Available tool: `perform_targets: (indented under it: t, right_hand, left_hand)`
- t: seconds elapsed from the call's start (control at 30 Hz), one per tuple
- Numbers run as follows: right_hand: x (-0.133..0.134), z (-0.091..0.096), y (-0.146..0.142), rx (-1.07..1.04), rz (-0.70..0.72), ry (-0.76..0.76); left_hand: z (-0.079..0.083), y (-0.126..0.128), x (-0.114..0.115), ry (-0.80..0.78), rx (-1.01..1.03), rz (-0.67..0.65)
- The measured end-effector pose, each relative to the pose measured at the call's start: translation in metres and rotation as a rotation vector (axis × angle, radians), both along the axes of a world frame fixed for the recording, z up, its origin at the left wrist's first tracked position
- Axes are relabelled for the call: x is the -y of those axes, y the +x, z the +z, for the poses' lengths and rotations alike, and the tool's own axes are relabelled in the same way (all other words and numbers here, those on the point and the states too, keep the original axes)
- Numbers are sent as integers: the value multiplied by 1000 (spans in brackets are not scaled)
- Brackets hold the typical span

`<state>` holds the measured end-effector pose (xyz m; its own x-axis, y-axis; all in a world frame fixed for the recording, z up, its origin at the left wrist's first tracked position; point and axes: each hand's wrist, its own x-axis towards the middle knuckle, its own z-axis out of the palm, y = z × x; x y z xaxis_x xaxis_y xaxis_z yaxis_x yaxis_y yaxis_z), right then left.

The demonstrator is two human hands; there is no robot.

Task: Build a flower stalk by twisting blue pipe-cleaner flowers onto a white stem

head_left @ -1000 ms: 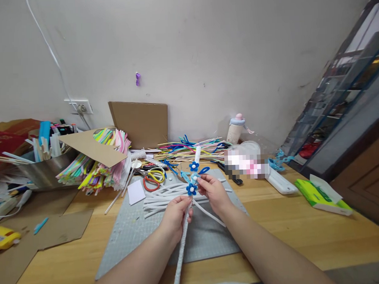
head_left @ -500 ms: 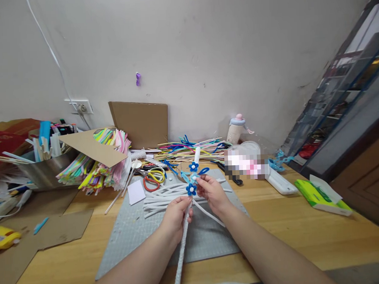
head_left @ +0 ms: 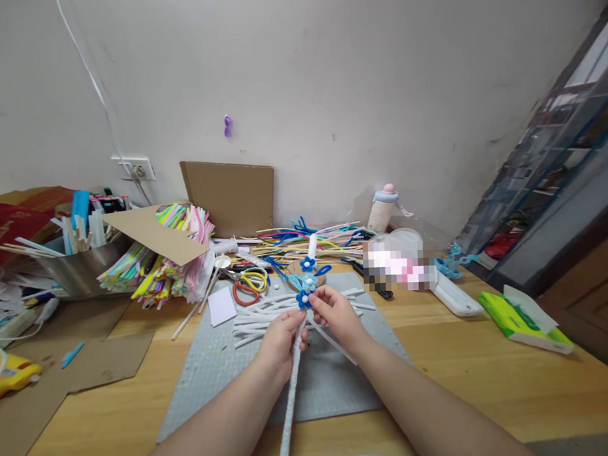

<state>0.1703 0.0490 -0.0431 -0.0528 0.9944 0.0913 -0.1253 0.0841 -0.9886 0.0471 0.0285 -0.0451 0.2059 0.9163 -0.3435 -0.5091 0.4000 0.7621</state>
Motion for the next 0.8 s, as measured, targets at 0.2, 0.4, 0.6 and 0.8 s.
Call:
perform_targets:
  t: [0.2,0.4,0.6,0.8]
  right_hand:
    - [5,1,-5,-14,-30,25]
    - [6,-2,-8,-4,-82,16]
    - [7,-4,-12,-25,-80,8]
    - [7,-1,-11,-31,-85,6]
  left_hand:
    - [-2,6,8,106,-137,61]
    - [-2,8,10,163,-159,82]
    - [1,7,12,99,-63,82]
    - [2,8,13,118,-80,90]
